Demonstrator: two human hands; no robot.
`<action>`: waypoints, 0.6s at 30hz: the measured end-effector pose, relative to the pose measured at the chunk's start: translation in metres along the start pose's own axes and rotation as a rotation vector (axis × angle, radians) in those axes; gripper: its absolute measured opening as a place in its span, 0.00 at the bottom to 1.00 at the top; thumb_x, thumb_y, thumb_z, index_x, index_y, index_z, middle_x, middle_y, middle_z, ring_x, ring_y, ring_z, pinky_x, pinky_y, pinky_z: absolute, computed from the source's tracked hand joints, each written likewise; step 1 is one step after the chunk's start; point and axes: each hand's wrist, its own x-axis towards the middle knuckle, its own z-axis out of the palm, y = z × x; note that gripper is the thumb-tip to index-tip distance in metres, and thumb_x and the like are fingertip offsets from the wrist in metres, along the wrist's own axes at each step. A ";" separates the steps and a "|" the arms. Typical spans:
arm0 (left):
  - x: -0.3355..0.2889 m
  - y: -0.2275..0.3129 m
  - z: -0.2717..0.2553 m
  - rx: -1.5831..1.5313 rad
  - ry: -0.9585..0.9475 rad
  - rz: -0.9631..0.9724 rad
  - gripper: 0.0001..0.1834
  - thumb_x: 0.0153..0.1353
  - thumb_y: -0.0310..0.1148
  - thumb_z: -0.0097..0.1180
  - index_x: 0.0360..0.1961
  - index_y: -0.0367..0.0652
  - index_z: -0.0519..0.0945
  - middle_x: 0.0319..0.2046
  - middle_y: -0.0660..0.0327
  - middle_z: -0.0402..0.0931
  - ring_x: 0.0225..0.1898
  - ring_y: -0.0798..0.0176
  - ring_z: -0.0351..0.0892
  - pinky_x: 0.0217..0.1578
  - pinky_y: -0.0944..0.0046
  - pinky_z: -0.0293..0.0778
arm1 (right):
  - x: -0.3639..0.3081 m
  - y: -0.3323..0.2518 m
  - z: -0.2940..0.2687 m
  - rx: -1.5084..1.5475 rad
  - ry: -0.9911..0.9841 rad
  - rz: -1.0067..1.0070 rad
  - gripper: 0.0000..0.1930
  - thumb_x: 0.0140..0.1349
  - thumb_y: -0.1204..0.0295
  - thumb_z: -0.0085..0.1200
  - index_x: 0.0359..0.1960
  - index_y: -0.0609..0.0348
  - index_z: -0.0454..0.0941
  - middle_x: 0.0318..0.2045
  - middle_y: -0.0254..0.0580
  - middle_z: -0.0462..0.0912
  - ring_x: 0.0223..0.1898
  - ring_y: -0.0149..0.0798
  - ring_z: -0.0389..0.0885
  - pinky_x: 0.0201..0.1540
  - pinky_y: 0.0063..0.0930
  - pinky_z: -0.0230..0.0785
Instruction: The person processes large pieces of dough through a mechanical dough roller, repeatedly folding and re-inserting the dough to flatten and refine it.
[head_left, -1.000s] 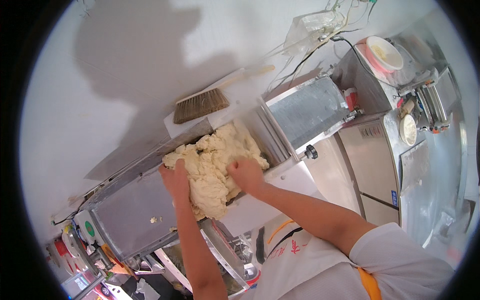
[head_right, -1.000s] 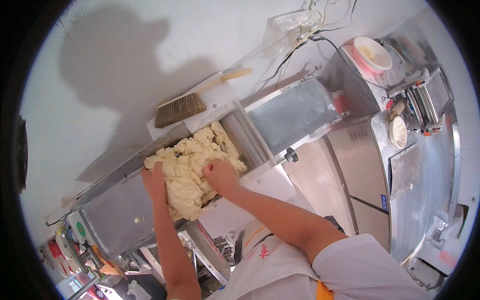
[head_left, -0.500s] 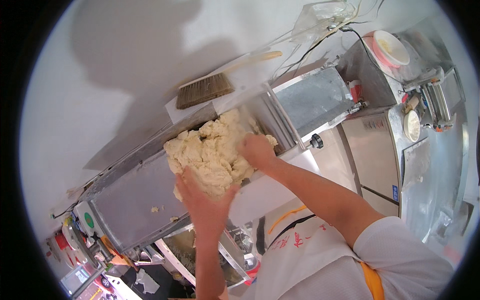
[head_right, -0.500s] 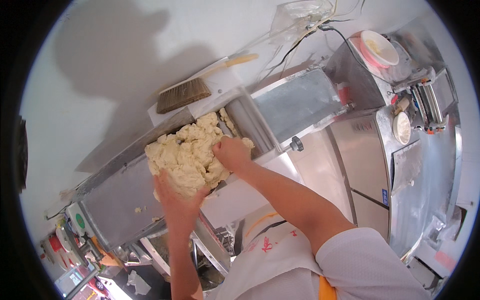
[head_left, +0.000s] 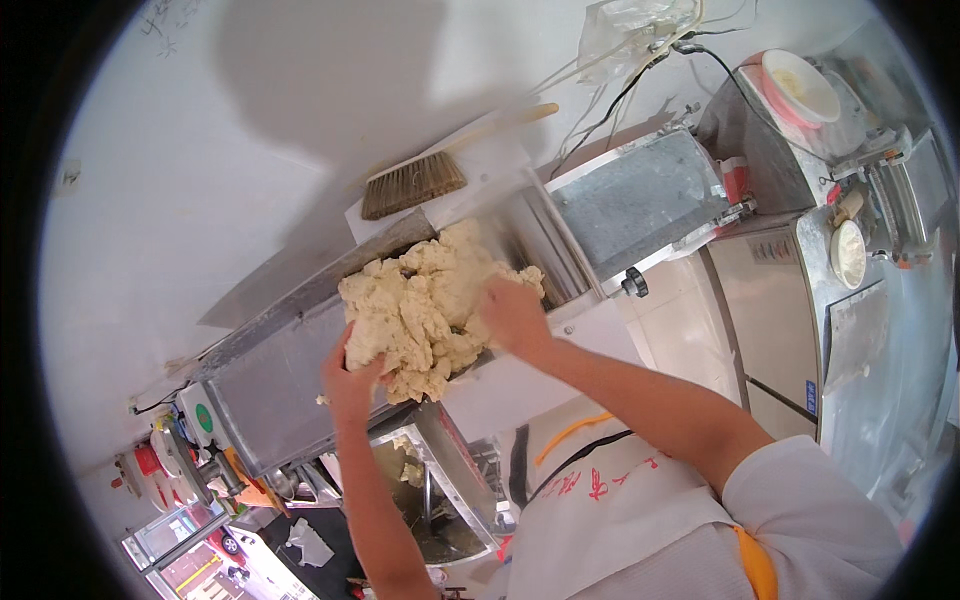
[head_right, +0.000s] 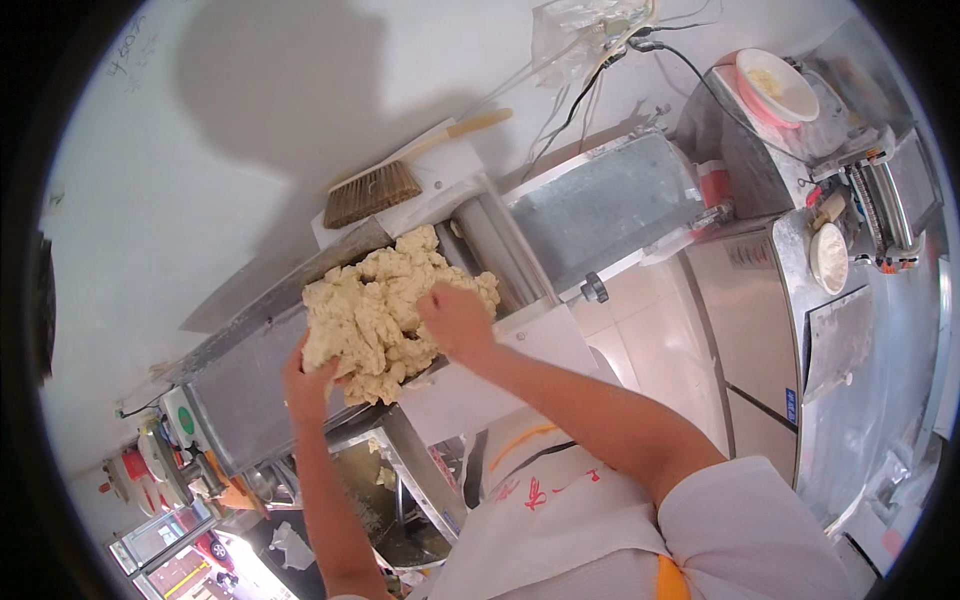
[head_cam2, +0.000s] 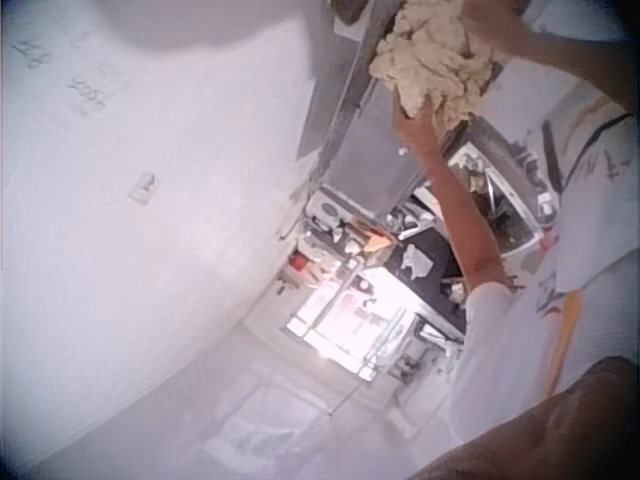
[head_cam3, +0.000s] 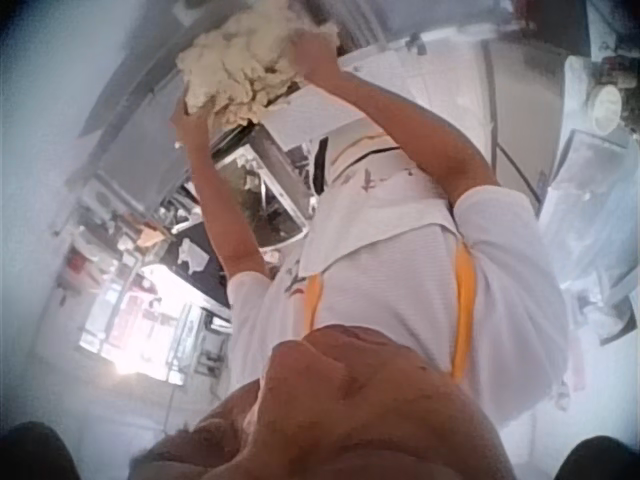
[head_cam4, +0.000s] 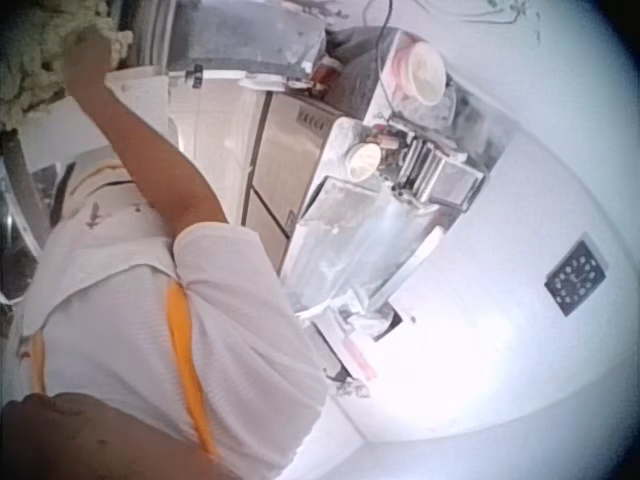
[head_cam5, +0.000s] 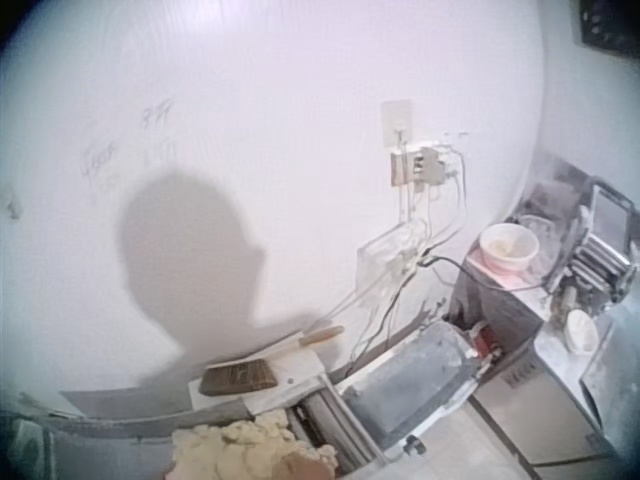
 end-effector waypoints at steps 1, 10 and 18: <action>0.006 -0.003 -0.011 -0.158 -0.024 -0.119 0.34 0.55 0.26 0.67 0.65 0.37 0.77 0.50 0.50 0.85 0.48 0.55 0.86 0.37 0.57 0.88 | -0.010 -0.005 0.005 0.027 -0.021 -0.061 0.20 0.66 0.59 0.48 0.35 0.65 0.84 0.33 0.66 0.84 0.39 0.67 0.84 0.45 0.57 0.75; 0.026 -0.029 -0.067 -0.097 -0.093 -0.104 0.43 0.56 0.29 0.66 0.74 0.38 0.66 0.57 0.49 0.80 0.55 0.55 0.82 0.56 0.58 0.78 | 0.000 0.020 0.062 -0.232 -0.085 -0.153 0.17 0.64 0.62 0.49 0.30 0.65 0.83 0.30 0.64 0.84 0.38 0.67 0.84 0.44 0.56 0.75; 0.030 -0.018 -0.053 0.023 -0.289 0.016 0.52 0.51 0.32 0.75 0.77 0.40 0.63 0.67 0.50 0.73 0.64 0.56 0.76 0.64 0.58 0.72 | 0.011 0.031 0.052 -0.424 -0.168 -0.325 0.07 0.55 0.68 0.59 0.30 0.58 0.79 0.24 0.54 0.81 0.31 0.60 0.83 0.35 0.51 0.75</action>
